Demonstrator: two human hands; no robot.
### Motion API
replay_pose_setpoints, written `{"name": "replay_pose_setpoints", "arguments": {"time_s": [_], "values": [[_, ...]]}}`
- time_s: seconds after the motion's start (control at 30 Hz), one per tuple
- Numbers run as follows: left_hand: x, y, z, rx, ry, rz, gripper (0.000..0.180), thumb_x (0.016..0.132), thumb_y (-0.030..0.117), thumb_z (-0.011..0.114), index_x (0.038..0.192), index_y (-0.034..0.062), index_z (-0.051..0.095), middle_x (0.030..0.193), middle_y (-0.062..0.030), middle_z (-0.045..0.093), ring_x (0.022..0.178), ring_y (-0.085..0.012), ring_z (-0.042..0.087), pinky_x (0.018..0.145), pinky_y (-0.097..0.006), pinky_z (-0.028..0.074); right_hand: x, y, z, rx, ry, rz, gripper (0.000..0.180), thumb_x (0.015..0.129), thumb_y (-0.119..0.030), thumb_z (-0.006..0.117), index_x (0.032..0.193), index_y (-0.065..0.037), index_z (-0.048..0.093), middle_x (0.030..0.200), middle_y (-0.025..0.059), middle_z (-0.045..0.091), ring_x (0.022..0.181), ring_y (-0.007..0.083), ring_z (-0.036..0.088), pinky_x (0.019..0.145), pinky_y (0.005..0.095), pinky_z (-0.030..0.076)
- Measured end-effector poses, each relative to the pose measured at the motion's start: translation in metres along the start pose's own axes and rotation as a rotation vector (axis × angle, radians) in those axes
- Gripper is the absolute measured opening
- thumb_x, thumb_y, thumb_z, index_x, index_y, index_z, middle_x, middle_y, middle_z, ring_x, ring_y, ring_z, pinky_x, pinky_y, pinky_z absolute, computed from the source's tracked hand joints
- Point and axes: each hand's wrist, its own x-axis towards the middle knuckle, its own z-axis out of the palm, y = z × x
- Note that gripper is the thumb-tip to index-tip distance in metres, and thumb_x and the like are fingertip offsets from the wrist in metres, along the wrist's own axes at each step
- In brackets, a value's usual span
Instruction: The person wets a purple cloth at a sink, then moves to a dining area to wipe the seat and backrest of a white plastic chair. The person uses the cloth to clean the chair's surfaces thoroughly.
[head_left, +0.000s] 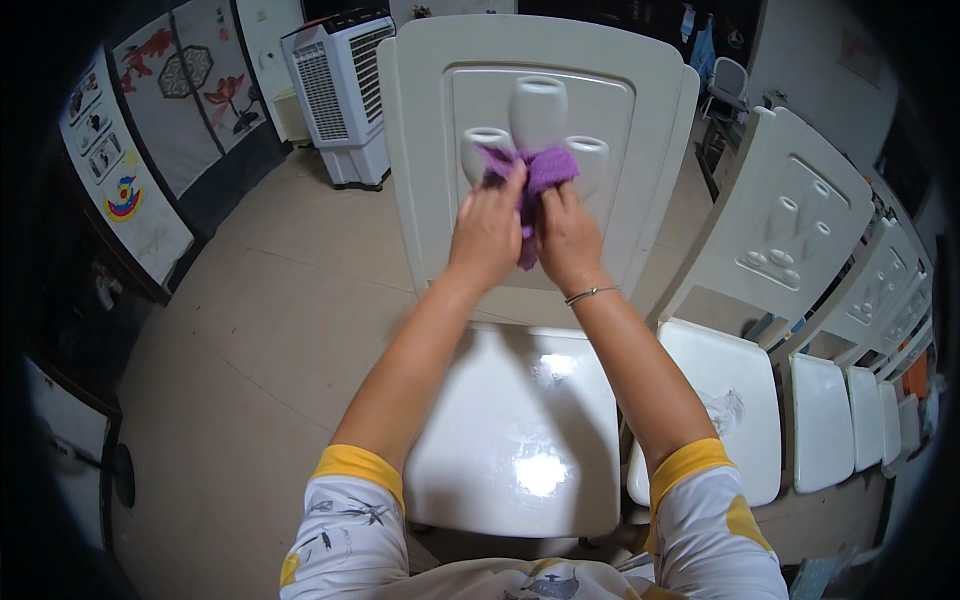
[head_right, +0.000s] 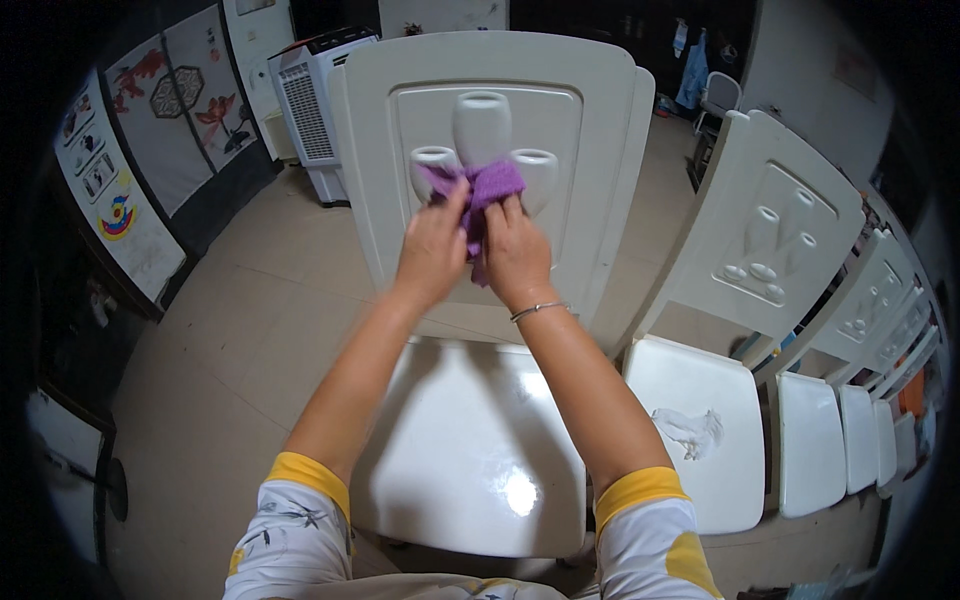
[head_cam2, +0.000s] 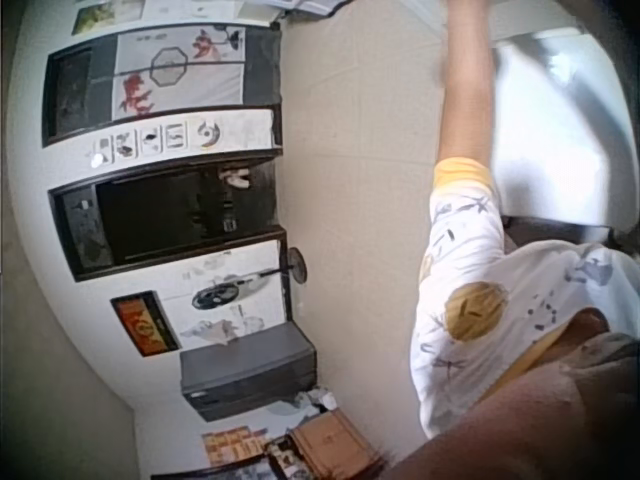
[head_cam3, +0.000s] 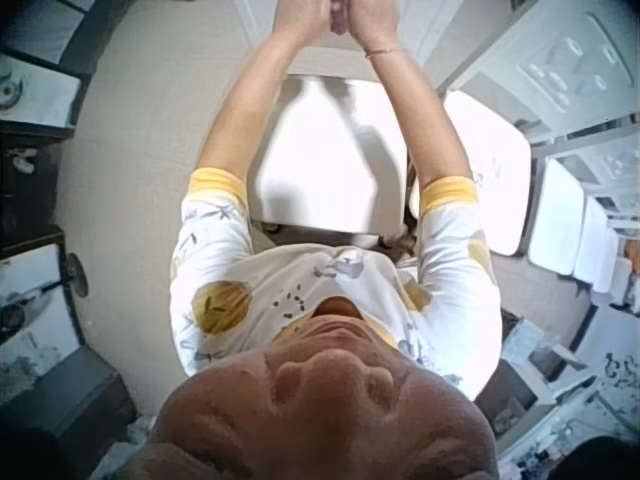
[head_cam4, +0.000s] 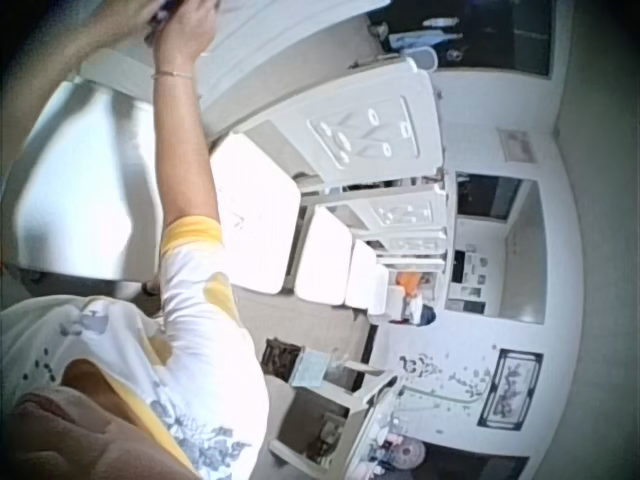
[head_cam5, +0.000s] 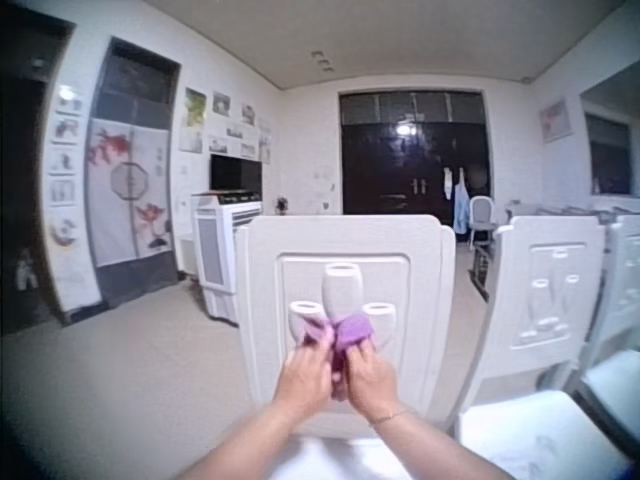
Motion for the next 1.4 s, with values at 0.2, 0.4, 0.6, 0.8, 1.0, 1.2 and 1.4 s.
{"name": "replay_pose_setpoints", "arguments": {"time_s": [0.2, 0.4, 0.6, 0.8, 1.0, 1.2, 1.4], "values": [[-0.075, -0.017, 0.013, 0.275, -0.051, 0.071, 0.071, 0.082, 0.005, 0.055, 0.147, 0.0048, 0.028, 0.122, -0.0218, 0.055, 0.119, -0.0387, 0.049, 0.107, -0.051, 0.030, -0.039, 0.013, 0.022, -0.055, -0.106, -0.208, 0.026, 0.072, -0.010, 0.066, 0.096, -0.005, 0.056, 0.105, 0.0139, 0.055, 0.073, 0.0295, 0.062, 0.060, 0.0402, 0.051], [0.004, -0.004, -0.017, 0.204, 0.088, 0.015, 0.065, 0.084, 0.007, 0.051, 0.147, 0.0057, 0.030, 0.102, -0.0169, 0.058, 0.097, -0.0331, 0.054, 0.093, -0.049, 0.037, 0.028, -0.012, 0.006, -0.052, 0.051, -0.221, 0.029, 0.074, -0.013, 0.066, 0.099, -0.005, 0.055, 0.107, 0.0134, 0.056, 0.074, 0.0283, 0.063, 0.061, 0.0397, 0.051], [-0.082, -0.026, 0.008, 0.217, -0.062, 0.000, 0.066, 0.082, 0.005, 0.051, 0.145, 0.0028, 0.031, 0.106, -0.0202, 0.058, 0.099, -0.0355, 0.054, 0.096, -0.048, 0.036, -0.037, 0.007, 0.044, -0.102, -0.174, -0.269, 0.029, 0.077, -0.012, 0.063, 0.104, -0.005, 0.055, 0.112, 0.0130, 0.055, 0.069, 0.0269, 0.063, 0.058, 0.0409, 0.052], [-0.002, -0.023, -0.030, 0.270, 0.127, 0.106, 0.068, 0.081, 0.003, 0.052, 0.146, 0.0067, 0.032, 0.103, -0.0193, 0.058, 0.099, -0.0351, 0.054, 0.101, -0.050, 0.034, 0.041, -0.020, 0.008, -0.049, -0.010, -0.270, 0.030, 0.077, -0.013, 0.064, 0.104, -0.006, 0.052, 0.105, 0.0129, 0.054, 0.075, 0.0324, 0.063, 0.057, 0.0436, 0.051], [0.081, -0.033, -0.058, 0.453, 0.197, 0.133, 0.071, 0.080, 0.006, 0.051, 0.147, 0.0109, 0.031, 0.097, -0.0143, 0.057, 0.099, -0.0306, 0.054, 0.106, -0.049, 0.030, 0.119, -0.044, -0.002, -0.089, 0.121, -0.239, 0.023, 0.079, -0.016, 0.060, 0.100, -0.008, 0.053, 0.109, 0.0139, 0.056, 0.075, 0.0375, 0.064, 0.059, 0.0472, 0.052], [-0.039, -0.064, -0.020, 0.466, 0.231, 0.005, 0.056, 0.081, 0.007, 0.053, 0.136, 0.0013, 0.041, 0.102, -0.0154, 0.058, 0.103, -0.0325, 0.053, 0.102, -0.048, 0.032, 0.041, -0.041, 0.055, -0.135, -0.101, -0.387, 0.019, 0.080, -0.010, 0.057, 0.099, -0.006, 0.056, 0.109, 0.0097, 0.057, 0.064, 0.0245, 0.065, 0.053, 0.0377, 0.052], [-0.110, -0.057, 0.001, 0.368, -0.050, -0.239, 0.053, 0.080, 0.008, 0.056, 0.132, -0.0003, 0.043, 0.112, -0.0182, 0.057, 0.109, -0.0336, 0.052, 0.102, -0.049, 0.031, -0.026, -0.028, 0.069, -0.133, -0.253, -0.362, 0.025, 0.081, -0.013, 0.056, 0.105, -0.007, 0.056, 0.109, 0.0094, 0.057, 0.061, 0.0225, 0.063, 0.053, 0.0342, 0.050]]}}
